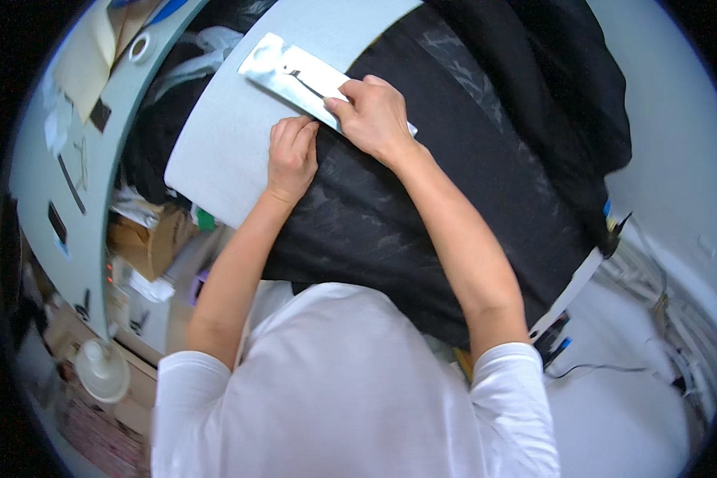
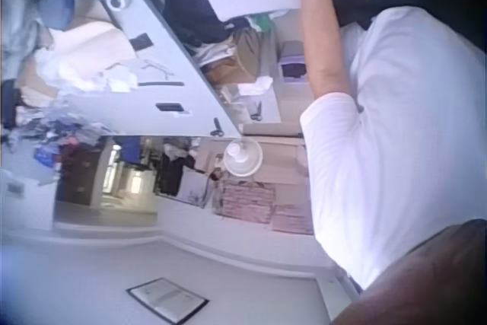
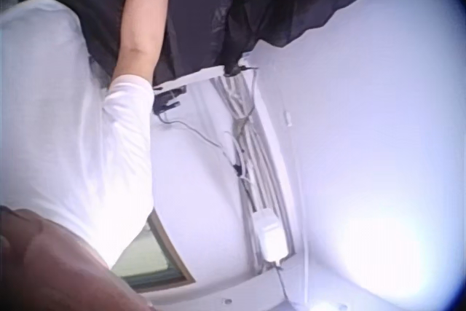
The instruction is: The person irons a black garment on a white ironing board. They repeatedly smooth the fabric with their hands, pick up a blue electric iron to press the material, and then set the iron down to reposition the garment.
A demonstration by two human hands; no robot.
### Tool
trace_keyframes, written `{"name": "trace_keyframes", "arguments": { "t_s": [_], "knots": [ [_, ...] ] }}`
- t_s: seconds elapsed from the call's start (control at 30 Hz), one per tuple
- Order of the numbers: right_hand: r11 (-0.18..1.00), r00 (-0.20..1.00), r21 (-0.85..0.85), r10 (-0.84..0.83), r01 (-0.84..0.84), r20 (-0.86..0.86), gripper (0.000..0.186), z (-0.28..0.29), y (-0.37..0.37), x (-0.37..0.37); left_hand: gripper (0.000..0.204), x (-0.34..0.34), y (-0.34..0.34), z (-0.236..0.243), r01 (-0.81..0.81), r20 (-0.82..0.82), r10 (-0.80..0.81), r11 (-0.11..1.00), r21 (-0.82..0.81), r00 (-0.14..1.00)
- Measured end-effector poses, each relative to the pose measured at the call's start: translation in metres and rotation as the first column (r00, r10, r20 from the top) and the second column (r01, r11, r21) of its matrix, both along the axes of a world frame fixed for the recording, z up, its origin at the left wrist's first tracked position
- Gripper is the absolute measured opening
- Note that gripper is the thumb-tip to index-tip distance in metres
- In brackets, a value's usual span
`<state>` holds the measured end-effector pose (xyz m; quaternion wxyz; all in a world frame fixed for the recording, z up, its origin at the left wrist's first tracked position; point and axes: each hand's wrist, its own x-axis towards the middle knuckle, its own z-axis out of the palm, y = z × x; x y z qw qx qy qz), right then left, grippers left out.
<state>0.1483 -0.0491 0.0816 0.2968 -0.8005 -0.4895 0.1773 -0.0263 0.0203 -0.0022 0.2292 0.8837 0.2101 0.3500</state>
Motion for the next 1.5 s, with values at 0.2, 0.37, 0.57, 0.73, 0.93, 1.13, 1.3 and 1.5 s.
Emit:
{"name": "trace_keyframes", "arguments": {
  "t_s": [0.2, 0.37, 0.57, 0.73, 0.93, 1.13, 1.3, 1.5],
  "knots": [
    [0.996, 0.993, 0.088, -0.04, 0.031, 0.108, 0.03, -0.013, 0.003, -0.012, 0.014, 0.002, 0.005, -0.003, 0.033, -0.004, -0.033, 0.999, 0.041, 0.999],
    [0.977, 0.979, 0.169, -0.15, 0.127, 0.136, 0.027, 0.024, -0.045, -0.034, 0.017, -0.01, 0.005, 0.001, 0.047, -0.081, -0.043, 0.998, 0.05, 0.996],
    [0.789, 0.802, 0.239, -0.594, 0.566, 0.062, 0.021, 0.05, -0.287, -0.055, 0.015, -0.009, -0.081, 0.047, 0.302, -0.158, -0.29, 0.951, 0.063, 0.944],
    [0.185, 0.192, 0.085, -0.979, 0.979, -0.076, 0.012, 0.03, -0.555, -0.043, 0.024, 0.056, -0.221, 0.072, 0.6, -0.21, -0.588, 0.8, -0.009, 0.781],
    [0.005, 0.006, -0.007, -0.994, 1.0, 0.108, 0.038, -0.029, -0.792, 0.004, 0.037, 0.141, -0.392, 0.076, 0.772, -0.28, -0.742, 0.636, -0.005, 0.609],
    [0.242, 0.271, -0.127, -0.907, 0.962, 0.323, 0.038, -0.047, -0.789, 0.026, 0.015, 0.175, -0.468, 0.058, 0.753, -0.358, -0.695, 0.658, 0.036, 0.624],
    [0.113, 0.1, -0.024, -0.947, 0.993, -0.306, 0.034, -0.046, -0.797, 0.056, 0.008, 0.196, -0.472, 0.059, 0.623, -0.359, -0.591, 0.781, -0.032, 0.722],
    [0.189, 0.181, -0.078, -0.979, 0.979, -0.094, 0.032, -0.046, -0.784, 0.095, 0.01, 0.238, -0.472, 0.05, 0.577, -0.496, -0.515, 0.816, -0.034, 0.699]
  ]
}}
